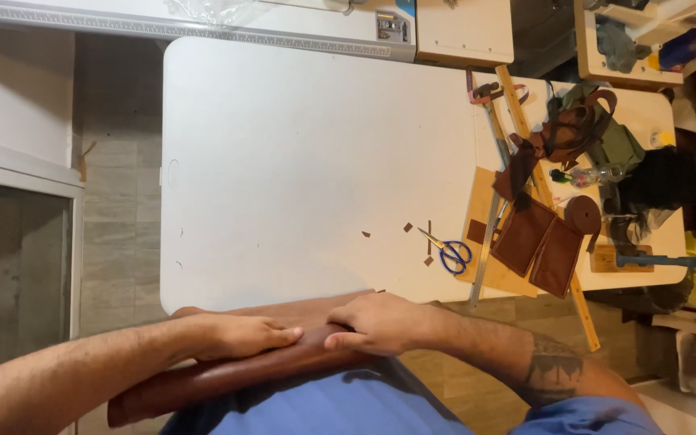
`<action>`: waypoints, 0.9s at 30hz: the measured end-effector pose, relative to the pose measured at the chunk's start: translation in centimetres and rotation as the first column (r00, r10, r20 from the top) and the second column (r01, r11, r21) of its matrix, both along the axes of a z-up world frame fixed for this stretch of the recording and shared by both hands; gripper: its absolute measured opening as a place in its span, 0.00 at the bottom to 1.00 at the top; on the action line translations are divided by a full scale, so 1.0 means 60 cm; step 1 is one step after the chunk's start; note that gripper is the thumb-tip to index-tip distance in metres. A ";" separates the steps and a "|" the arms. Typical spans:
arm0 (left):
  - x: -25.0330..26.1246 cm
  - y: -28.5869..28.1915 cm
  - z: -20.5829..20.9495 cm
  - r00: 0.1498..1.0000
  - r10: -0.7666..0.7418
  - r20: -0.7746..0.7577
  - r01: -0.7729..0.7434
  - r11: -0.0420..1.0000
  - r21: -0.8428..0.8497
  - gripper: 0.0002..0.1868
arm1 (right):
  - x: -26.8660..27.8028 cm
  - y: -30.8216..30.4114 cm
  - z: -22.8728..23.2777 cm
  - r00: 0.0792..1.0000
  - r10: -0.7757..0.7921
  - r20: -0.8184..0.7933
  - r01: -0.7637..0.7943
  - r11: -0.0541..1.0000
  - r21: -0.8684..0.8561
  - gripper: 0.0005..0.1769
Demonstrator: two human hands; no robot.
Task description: Unfolding a large piece of green fabric and cutting it into specific shapes using scissors on a workshop table.
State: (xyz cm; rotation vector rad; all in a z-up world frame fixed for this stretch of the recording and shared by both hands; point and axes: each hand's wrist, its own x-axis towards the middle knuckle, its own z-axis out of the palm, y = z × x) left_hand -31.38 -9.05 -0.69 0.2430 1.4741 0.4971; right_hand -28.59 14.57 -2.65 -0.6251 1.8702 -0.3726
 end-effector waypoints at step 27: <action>-0.051 -0.011 -0.090 0.935 -0.251 -0.252 0.266 0.964 0.029 0.37 | -0.013 -0.039 -0.088 0.918 -0.396 0.035 0.397 0.917 -0.038 0.36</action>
